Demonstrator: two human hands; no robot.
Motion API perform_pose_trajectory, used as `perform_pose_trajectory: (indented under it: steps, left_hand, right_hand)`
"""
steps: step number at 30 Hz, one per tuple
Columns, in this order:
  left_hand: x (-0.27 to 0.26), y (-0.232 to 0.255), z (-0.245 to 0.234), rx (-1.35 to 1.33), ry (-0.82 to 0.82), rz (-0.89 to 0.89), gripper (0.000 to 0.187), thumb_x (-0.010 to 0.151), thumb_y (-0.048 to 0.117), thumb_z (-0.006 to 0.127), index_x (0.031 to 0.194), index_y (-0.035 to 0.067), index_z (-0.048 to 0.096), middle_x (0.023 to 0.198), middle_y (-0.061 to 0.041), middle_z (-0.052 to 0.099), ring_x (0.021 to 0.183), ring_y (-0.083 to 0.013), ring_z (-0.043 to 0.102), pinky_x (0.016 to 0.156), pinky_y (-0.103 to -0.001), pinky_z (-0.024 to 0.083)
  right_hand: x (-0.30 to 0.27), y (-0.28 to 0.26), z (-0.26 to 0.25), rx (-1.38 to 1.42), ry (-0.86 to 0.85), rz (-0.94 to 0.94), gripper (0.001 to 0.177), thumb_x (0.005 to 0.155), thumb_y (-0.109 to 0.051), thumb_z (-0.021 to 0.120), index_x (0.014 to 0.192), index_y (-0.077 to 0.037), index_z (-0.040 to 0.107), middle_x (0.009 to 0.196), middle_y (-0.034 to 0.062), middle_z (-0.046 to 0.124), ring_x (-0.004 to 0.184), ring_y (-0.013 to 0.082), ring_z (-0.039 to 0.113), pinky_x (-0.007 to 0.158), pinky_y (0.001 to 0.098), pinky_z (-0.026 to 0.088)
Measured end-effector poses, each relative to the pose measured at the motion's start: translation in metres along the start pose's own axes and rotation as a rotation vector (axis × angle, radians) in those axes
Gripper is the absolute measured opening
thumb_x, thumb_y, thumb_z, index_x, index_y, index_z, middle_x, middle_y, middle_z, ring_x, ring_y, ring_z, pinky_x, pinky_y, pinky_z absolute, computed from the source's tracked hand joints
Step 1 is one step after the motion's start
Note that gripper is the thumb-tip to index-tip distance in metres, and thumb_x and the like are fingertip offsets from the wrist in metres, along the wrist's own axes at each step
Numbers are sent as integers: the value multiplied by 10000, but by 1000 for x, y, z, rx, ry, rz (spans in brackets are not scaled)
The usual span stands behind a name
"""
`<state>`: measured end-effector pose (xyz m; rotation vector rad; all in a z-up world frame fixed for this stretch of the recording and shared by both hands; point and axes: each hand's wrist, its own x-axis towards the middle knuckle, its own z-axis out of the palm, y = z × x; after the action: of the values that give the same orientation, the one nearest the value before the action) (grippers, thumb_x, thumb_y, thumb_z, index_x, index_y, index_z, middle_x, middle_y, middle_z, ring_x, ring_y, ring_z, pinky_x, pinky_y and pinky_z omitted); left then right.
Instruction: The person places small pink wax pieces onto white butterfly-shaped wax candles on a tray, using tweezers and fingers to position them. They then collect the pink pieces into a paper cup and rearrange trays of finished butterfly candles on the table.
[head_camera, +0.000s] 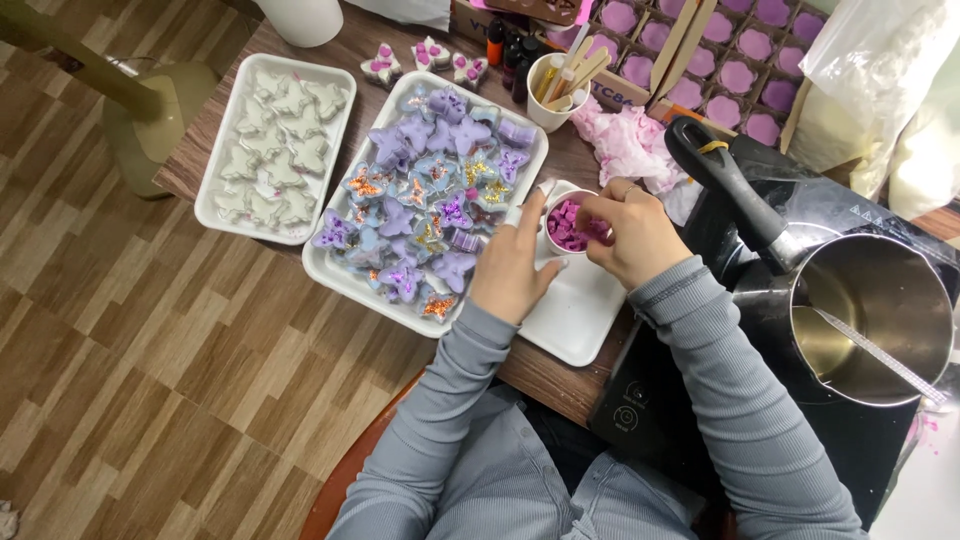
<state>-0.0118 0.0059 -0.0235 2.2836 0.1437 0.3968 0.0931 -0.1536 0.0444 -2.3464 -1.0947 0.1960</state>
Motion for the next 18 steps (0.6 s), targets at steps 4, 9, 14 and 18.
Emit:
perform_pose_trajectory:
  steps: [4, 9, 14, 18]
  left_hand:
    - [4, -3, 10, 33, -64, -65, 1052, 737, 217, 901, 1575, 69, 283, 952, -245, 655, 962, -445, 642, 818, -510, 515]
    - [4, -2, 14, -26, 129, 127, 1078, 666, 174, 883, 1551, 48, 280, 1209, -318, 645, 1011, -479, 628, 851, -498, 525]
    - [8, -2, 16, 2, -24, -84, 1060, 729, 173, 887, 1578, 59, 263, 982, -247, 659, 965, -451, 644, 829, -512, 520]
    - [8, -5, 19, 43, -2, -69, 1084, 713, 154, 890, 1582, 54, 250, 1009, -240, 670, 999, -456, 640, 855, -511, 522]
  right_hand:
    - [2, 0, 0, -7, 17, -20, 303, 687, -18, 739, 986, -49, 704, 927, 154, 609, 872, 337, 656, 792, 417, 553]
    - [9, -10, -5, 30, 22, 36, 285, 727, -22, 740, 1009, -44, 713, 963, 156, 617, 861, 324, 669, 788, 401, 569]
    - [8, -13, -5, 29, 48, 48, 292, 762, -46, 760, 1052, -48, 726, 985, 158, 641, 887, 326, 673, 798, 406, 568]
    - [3, -17, -9, -17, 91, 66, 343, 798, -110, 788, 1133, -82, 722, 1024, 136, 668, 972, 329, 674, 875, 420, 554]
